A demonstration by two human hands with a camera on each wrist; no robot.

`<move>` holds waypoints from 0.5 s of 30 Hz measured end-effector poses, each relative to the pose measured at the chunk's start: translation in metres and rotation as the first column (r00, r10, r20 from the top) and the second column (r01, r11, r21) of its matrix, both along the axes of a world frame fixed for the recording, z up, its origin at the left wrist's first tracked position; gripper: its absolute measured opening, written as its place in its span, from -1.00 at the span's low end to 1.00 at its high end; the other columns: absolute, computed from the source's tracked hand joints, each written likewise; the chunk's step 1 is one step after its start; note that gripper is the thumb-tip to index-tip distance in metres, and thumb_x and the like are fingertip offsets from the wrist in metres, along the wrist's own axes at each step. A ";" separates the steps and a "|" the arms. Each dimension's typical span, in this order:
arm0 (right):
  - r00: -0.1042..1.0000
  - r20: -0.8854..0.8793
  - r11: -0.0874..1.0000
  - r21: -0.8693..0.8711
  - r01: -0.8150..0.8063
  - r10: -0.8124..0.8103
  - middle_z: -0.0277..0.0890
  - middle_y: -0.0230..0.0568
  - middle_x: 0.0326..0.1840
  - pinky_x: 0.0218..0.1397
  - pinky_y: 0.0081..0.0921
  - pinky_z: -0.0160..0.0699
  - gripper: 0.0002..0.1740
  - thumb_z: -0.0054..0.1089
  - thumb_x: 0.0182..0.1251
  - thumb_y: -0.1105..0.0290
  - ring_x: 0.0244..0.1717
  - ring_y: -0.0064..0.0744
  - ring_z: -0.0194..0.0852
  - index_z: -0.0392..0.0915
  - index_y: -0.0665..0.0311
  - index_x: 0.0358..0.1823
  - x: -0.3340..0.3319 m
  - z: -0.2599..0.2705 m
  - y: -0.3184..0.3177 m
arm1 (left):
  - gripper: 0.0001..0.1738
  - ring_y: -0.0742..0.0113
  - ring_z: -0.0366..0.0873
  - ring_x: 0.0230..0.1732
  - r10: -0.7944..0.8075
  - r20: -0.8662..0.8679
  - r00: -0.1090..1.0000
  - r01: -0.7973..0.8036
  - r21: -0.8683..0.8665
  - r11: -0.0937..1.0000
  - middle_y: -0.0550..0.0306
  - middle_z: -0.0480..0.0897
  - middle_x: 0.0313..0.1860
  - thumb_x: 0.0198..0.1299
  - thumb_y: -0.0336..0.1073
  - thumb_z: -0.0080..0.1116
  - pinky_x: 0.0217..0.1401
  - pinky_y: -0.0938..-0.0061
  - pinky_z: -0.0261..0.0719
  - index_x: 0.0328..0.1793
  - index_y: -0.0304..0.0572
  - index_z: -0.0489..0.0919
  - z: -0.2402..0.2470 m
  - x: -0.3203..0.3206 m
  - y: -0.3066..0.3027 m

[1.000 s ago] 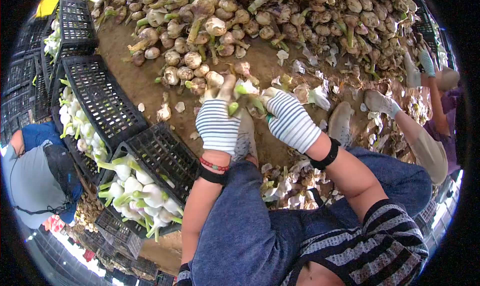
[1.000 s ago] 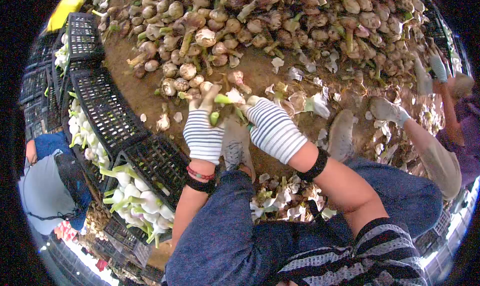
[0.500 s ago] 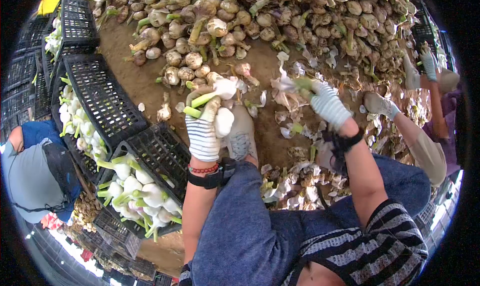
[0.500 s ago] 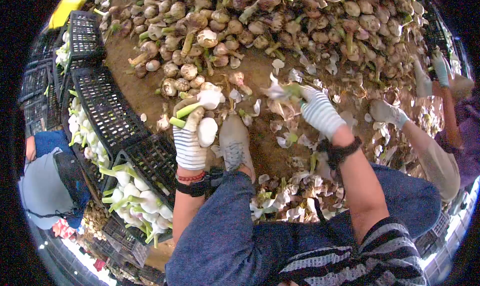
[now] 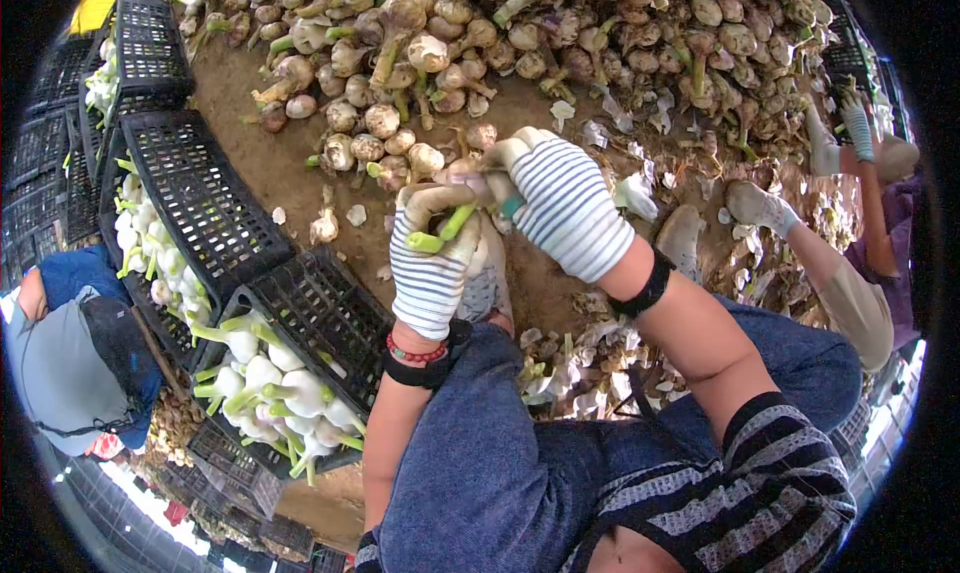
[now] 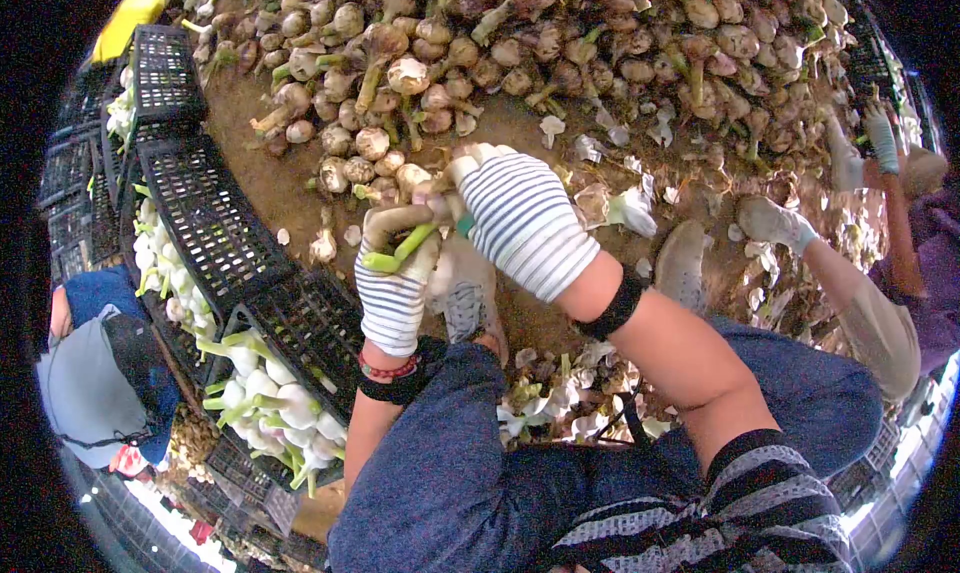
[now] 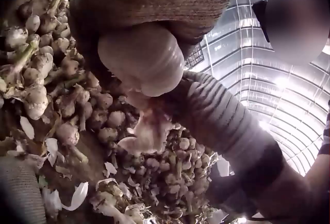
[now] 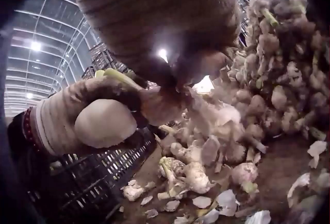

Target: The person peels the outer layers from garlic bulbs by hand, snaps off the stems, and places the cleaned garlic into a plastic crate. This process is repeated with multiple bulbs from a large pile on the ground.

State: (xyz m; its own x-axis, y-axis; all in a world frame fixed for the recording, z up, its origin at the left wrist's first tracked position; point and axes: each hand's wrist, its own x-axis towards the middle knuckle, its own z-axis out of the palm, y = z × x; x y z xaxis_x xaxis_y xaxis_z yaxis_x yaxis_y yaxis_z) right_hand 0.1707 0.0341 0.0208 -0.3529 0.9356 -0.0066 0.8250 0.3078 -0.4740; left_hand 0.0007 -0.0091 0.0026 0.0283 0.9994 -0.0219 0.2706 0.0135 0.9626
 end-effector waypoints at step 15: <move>0.913 -0.381 0.952 -0.306 0.028 -0.149 0.55 -0.05 -0.03 -0.09 -0.46 0.61 -0.34 0.22 0.28 0.38 -0.17 -0.42 0.52 0.23 0.34 0.39 0.051 -0.007 -0.026 | -0.87 0.42 0.54 -0.25 0.362 0.545 0.756 -0.136 -0.410 0.902 0.19 0.54 -0.25 0.15 -0.42 0.13 -0.15 0.49 0.59 -0.16 -0.14 0.52 -0.001 -0.003 0.000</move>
State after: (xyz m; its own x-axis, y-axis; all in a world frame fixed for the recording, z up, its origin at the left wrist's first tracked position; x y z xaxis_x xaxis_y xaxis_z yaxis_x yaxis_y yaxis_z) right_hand 0.2221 0.0081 0.0134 -0.2982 0.9415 -0.1572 0.5681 0.0427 -0.8219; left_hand -0.0021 -0.0090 0.0017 -0.1001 0.9064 -0.4103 -0.4132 0.3372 0.8459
